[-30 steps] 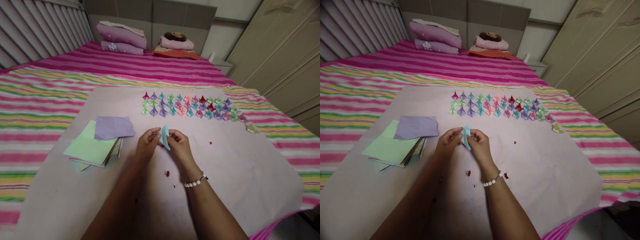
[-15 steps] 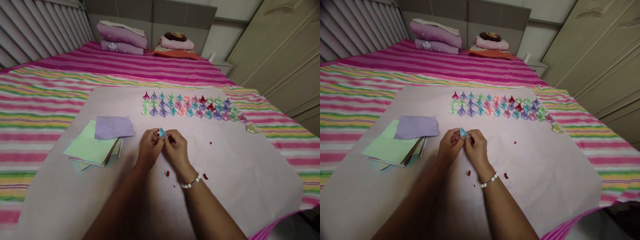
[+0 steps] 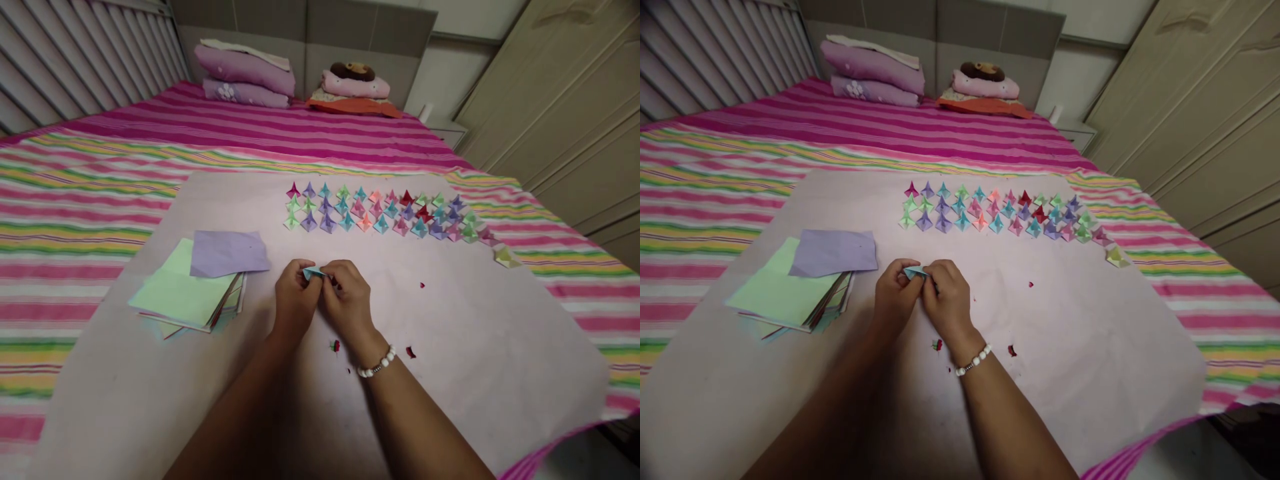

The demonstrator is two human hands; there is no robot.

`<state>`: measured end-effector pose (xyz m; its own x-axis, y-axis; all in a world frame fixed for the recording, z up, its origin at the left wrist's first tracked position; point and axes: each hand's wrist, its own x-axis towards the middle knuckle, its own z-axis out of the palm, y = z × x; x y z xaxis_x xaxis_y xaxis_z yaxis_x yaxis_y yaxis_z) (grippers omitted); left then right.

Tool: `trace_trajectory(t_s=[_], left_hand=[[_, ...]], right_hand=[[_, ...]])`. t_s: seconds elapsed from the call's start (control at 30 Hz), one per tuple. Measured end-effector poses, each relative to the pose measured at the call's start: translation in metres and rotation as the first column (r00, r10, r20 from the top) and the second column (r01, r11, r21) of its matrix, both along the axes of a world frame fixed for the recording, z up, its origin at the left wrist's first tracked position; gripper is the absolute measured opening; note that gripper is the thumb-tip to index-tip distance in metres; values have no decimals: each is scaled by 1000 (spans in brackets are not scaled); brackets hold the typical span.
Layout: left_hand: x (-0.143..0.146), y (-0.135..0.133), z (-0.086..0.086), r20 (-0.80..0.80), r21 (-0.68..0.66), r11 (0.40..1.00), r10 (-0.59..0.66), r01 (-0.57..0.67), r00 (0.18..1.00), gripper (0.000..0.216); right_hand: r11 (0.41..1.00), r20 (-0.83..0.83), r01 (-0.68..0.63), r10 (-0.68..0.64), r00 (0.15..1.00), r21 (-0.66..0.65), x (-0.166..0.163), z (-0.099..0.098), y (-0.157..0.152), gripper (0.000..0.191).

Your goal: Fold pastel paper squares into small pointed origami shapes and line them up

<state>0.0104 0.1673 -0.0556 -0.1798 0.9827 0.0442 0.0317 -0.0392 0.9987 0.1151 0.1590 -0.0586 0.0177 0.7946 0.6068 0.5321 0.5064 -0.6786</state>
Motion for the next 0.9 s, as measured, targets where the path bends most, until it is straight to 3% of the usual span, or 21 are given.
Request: trace_trajectory(t_s=[0.17,0.3,0.47,0.57,0.77,0.9], left_hand=[[0,0,-4,60,15,999,-38,37,997,23],[-1,2,-5,55,59,996,-65,61,996,26],[-1,4,-6,-20,122,983,-133,134,991,41],[-2,4,-7,-96,177,973,-132,148,987,49],[-8,3,-3,-298,341,879,-235,333,925,22],[-11,3,0,-390,348,815,-324,463,862,31]], right_hand=[[999,-71,14,-17,997,-42,0,1,0,20],[986,-249,22,-62,967,-163,1,1,3,11],[921,-588,-116,-137,797,-372,7,1,9,9],[900,-655,-162,-162,738,-405,9,5,10,8],[896,-717,-192,-175,674,-399,12,6,10,8],[889,-752,-212,-193,630,-406,14,6,12,10]])
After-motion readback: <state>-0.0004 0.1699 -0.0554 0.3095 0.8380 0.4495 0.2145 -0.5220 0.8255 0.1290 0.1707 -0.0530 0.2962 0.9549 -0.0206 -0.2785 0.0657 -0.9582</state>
